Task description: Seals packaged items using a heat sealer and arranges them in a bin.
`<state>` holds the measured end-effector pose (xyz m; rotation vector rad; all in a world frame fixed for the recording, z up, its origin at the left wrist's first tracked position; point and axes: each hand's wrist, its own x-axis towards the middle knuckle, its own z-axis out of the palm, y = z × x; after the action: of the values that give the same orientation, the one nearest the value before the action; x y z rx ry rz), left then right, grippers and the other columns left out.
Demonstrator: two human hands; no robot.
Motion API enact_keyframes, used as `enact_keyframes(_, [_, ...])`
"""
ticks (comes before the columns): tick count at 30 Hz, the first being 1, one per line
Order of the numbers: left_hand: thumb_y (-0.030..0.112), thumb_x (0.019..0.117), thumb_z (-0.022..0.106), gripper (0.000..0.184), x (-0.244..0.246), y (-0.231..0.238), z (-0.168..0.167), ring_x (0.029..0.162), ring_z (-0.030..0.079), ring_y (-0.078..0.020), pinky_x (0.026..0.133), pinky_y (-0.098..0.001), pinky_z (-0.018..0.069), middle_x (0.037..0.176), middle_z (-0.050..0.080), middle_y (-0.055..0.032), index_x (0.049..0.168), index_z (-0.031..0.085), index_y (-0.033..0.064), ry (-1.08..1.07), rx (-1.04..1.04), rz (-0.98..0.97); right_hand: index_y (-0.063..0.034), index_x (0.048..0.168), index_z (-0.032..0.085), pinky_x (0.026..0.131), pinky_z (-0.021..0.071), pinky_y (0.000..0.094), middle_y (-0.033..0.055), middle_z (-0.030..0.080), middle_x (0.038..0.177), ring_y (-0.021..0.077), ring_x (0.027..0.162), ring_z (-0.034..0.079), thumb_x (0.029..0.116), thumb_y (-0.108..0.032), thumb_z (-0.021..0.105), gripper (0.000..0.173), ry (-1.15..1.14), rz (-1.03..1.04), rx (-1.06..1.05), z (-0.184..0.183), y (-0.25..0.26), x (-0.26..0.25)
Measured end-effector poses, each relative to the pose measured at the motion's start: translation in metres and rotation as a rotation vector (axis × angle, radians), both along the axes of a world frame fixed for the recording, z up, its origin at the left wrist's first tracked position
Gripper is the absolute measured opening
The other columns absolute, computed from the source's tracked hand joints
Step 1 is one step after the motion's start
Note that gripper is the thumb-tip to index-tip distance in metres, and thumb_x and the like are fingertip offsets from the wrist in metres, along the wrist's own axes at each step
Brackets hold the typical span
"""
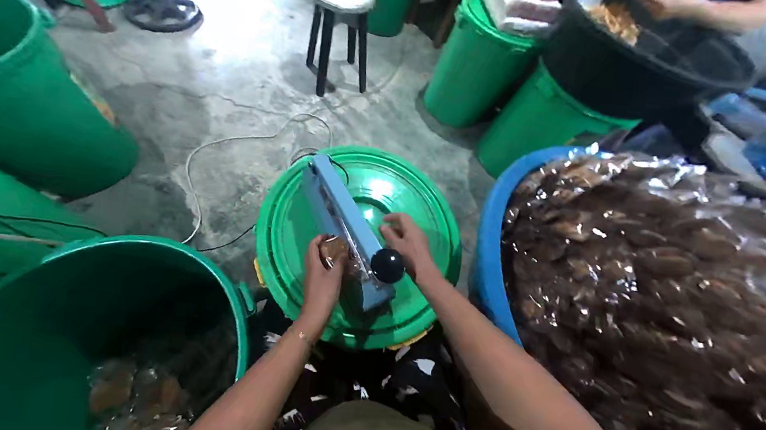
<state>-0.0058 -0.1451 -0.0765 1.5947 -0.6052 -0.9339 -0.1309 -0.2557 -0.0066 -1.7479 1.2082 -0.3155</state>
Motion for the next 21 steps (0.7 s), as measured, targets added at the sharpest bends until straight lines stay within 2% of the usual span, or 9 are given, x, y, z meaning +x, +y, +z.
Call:
enact_keyframes(2, [0.015, 0.1010, 0.058, 0.062, 0.013, -0.012, 0.004, 0.116, 0.060, -0.0350, 0.090, -0.0472, 0.0565, 0.142, 0.046, -0.0288, 0.155, 0.029, 0.0021, 0.038, -0.016, 0.031, 0.0033, 0.145, 0.050, 0.105, 0.0481, 0.0434, 0.0233, 0.062, 0.135, 0.0301, 0.122, 0.062, 0.1102, -0.023, 0.045, 0.043, 0.005, 0.168, -0.028, 0.034, 0.000, 0.006])
enact_keyframes(4, [0.018, 0.1015, 0.058, 0.065, 0.025, -0.019, 0.005, 0.119, 0.059, -0.0366, 0.093, -0.0483, 0.0551, 0.143, 0.044, -0.0305, 0.156, 0.027, 0.0017, 0.036, -0.015, 0.028, -0.0023, 0.157, 0.038, 0.118, 0.0347, 0.0523, 0.0234, 0.042, 0.157, 0.0367, 0.144, 0.043, 0.1077, -0.030, 0.051, 0.058, 0.227, 0.435, -0.090, 0.053, 0.014, 0.013])
enact_keyframes(7, [0.022, 0.1036, 0.055, 0.064, 0.035, -0.024, 0.005, 0.123, 0.056, -0.0369, 0.099, -0.0491, 0.0511, 0.145, 0.044, -0.0300, 0.157, 0.026, 0.0021, -0.010, 0.010, -0.036, -0.0107, 0.165, 0.014, 0.114, 0.0354, 0.0608, 0.0244, 0.029, 0.164, 0.0425, 0.149, 0.033, 0.1025, -0.030, 0.059, 0.080, 0.557, 0.517, -0.153, 0.042, 0.040, 0.027])
enact_keyframes(10, [0.021, 0.1071, 0.048, 0.058, 0.042, -0.015, 0.009, 0.111, 0.063, -0.0298, 0.092, -0.0444, 0.0550, 0.137, 0.052, -0.0263, 0.158, 0.026, 0.0036, -0.062, 0.026, -0.098, -0.0111, 0.162, 0.030, 0.108, 0.0455, 0.0526, 0.0221, 0.043, 0.157, 0.0382, 0.141, 0.047, 0.1015, -0.029, 0.055, 0.068, 0.473, 0.411, -0.300, 0.022, 0.052, 0.025])
enact_keyframes(14, [0.023, 0.1059, 0.048, 0.061, 0.044, -0.003, 0.009, 0.110, 0.061, -0.0254, 0.088, -0.0419, 0.0545, 0.139, 0.049, -0.0244, 0.159, 0.024, 0.0062, -0.068, -0.018, -0.002, -0.0079, 0.153, 0.047, 0.101, 0.0508, 0.0520, 0.0246, 0.053, 0.148, 0.0393, 0.129, 0.058, 0.0998, -0.028, 0.057, 0.058, 0.283, 0.341, -0.435, 0.000, 0.056, 0.011])
enact_keyframes(17, [0.020, 0.1078, 0.042, 0.056, 0.040, -0.006, 0.017, 0.088, 0.059, -0.0054, 0.071, -0.0241, 0.0524, 0.121, 0.051, -0.0080, 0.157, 0.018, 0.0084, 0.039, -0.072, 0.161, -0.0073, 0.151, 0.050, 0.099, 0.0525, 0.0505, 0.0245, 0.054, 0.147, 0.0390, 0.128, 0.059, 0.0983, -0.025, 0.060, 0.057, 0.212, 0.313, -0.445, -0.004, 0.053, 0.005])
enact_keyframes(18, [0.024, 0.1099, 0.035, 0.053, 0.040, -0.008, 0.019, 0.089, 0.059, -0.0048, 0.073, -0.0243, 0.0533, 0.120, 0.049, -0.0053, 0.157, 0.015, 0.0094, 0.119, -0.077, 0.154, -0.0072, 0.151, 0.050, 0.099, 0.0524, 0.0501, 0.0246, 0.054, 0.147, 0.0390, 0.129, 0.058, 0.0982, -0.025, 0.061, 0.057, 0.196, 0.308, -0.442, -0.005, 0.053, 0.004])
enact_keyframes(19, [0.032, 0.1115, 0.027, 0.050, 0.040, -0.008, 0.019, 0.093, 0.060, -0.0064, 0.077, -0.0269, 0.0547, 0.121, 0.050, -0.0040, 0.156, 0.017, 0.0101, 0.204, -0.066, 0.124, -0.0071, 0.151, 0.050, 0.100, 0.0519, 0.0501, 0.0247, 0.053, 0.148, 0.0391, 0.130, 0.058, 0.0985, -0.026, 0.061, 0.057, 0.184, 0.307, -0.432, -0.005, 0.052, 0.003])
enact_keyframes(21, [0.045, 0.1107, 0.020, 0.048, 0.038, -0.015, 0.020, 0.085, 0.064, -0.0054, 0.072, -0.0264, 0.0561, 0.106, 0.062, 0.0015, 0.138, 0.041, 0.0116, 0.291, 0.016, 0.041, -0.0067, 0.151, 0.051, 0.101, 0.0511, 0.0504, 0.0253, 0.053, 0.147, 0.0390, 0.131, 0.057, 0.0984, -0.026, 0.061, 0.056, 0.161, 0.304, -0.417, -0.006, 0.051, 0.002])
